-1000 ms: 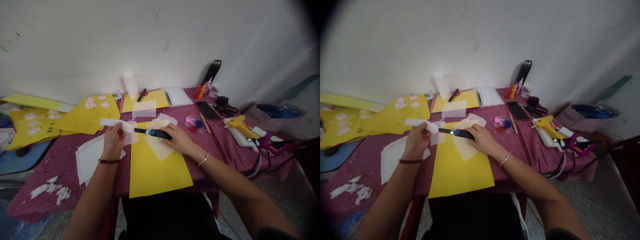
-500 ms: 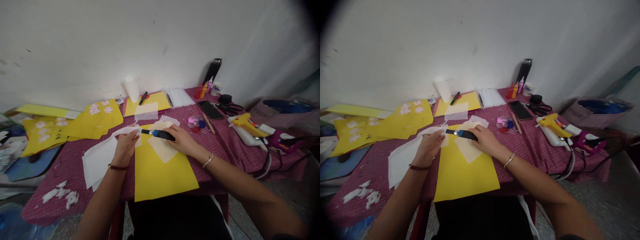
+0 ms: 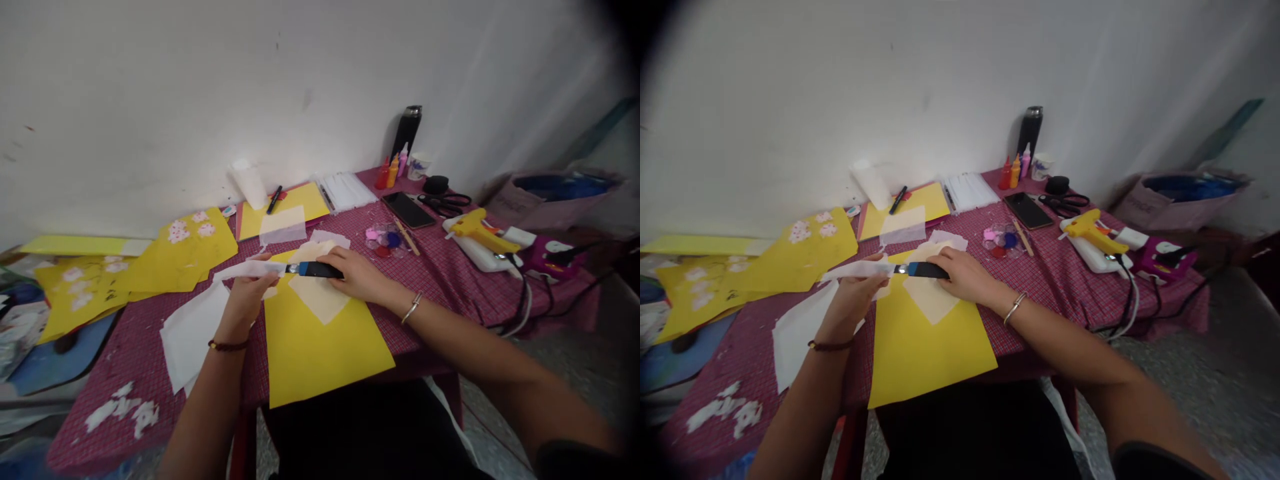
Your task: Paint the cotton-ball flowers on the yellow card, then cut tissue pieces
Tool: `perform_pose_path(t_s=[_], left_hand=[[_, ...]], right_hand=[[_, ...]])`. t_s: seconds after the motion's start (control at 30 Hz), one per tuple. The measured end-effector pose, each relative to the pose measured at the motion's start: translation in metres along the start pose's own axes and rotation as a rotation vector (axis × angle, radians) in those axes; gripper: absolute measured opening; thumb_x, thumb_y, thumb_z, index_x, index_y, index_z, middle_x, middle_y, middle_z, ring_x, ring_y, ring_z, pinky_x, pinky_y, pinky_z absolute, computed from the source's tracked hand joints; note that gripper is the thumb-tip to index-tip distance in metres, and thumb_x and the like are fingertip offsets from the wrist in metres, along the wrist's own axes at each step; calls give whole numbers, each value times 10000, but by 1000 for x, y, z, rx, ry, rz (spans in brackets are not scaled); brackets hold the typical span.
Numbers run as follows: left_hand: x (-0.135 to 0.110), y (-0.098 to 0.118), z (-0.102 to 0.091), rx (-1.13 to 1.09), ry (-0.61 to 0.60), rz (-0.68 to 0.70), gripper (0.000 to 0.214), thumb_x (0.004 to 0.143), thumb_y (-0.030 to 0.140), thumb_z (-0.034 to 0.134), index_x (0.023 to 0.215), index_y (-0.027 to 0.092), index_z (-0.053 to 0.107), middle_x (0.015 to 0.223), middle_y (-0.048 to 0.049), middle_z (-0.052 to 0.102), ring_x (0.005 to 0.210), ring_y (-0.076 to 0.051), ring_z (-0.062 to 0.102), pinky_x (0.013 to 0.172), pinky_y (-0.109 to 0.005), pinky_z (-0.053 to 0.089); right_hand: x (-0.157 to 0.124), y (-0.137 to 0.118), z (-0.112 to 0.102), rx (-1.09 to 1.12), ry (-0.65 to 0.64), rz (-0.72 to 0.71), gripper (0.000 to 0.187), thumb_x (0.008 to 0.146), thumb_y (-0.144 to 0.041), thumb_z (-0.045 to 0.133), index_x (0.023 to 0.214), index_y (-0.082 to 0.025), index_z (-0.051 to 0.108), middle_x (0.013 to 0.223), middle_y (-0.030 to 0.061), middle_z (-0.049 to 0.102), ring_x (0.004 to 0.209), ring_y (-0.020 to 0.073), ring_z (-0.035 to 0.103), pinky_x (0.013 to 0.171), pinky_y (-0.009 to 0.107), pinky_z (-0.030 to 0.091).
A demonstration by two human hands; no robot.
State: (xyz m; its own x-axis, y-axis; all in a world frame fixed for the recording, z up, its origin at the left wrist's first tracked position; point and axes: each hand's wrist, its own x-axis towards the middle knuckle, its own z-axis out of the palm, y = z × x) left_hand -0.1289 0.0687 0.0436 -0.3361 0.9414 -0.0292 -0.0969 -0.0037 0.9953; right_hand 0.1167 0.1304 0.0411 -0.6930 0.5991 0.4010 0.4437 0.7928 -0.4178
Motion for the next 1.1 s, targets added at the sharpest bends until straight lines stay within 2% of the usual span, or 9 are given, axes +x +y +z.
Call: perform_pose_path(t_s=[0.13,0.3,0.47,0.7,0.8,0.93,1.1], left_hand=[[-1,-1,0,-1,-34,-26,475,554,192,832,1004,178,681,726,-8,664,629,-116,578,607,-214,432],[-3,3,2,-33,-75,-48,463,555,170,827,998,197,696,679,-8,647,612,-135,579,579,-219,428],[-1,9,-6,-26,-116,-89,488,559,164,823,1027,199,689,671,3,645,602,-117,571,581,-206,425],[3,13,-17,33,-120,-46,323,573,210,824,874,211,706,642,6,654,605,-125,575,613,-227,453],[2,11,-14,50,-86,-47,262,588,235,818,827,197,717,651,-8,657,600,-122,571,596,-221,446],[1,4,-8,197,-37,-59,196,615,318,809,636,158,697,633,-51,661,585,-135,570,555,-234,423],[2,-5,-4,239,-89,-26,201,623,328,803,602,169,682,624,-37,654,595,-133,558,578,-235,414]], right_hand=[[0,0,0,11,-5,-11,415,827,-125,563,1236,-189,589,1056,91,610,967,215,583,843,339,470],[0,6,-3,24,10,-35,419,825,-121,559,1238,-189,589,1083,97,608,1013,225,577,883,356,468],[0,10,-9,46,4,-50,444,808,-109,570,1242,-197,589,1098,96,612,1031,229,580,902,362,468],[0,11,-12,49,13,-63,448,802,-96,568,1237,-202,595,1091,91,614,1020,226,579,896,365,470],[0,8,-11,36,21,-56,450,802,-92,570,1234,-212,599,1061,86,614,1004,224,580,878,360,470],[-1,6,-10,28,22,-61,447,799,-79,562,1223,-216,604,1038,85,615,994,224,579,859,354,471],[-1,5,-9,22,8,-52,434,805,-93,566,1225,-199,601,1064,91,613,1011,226,574,873,350,467]])
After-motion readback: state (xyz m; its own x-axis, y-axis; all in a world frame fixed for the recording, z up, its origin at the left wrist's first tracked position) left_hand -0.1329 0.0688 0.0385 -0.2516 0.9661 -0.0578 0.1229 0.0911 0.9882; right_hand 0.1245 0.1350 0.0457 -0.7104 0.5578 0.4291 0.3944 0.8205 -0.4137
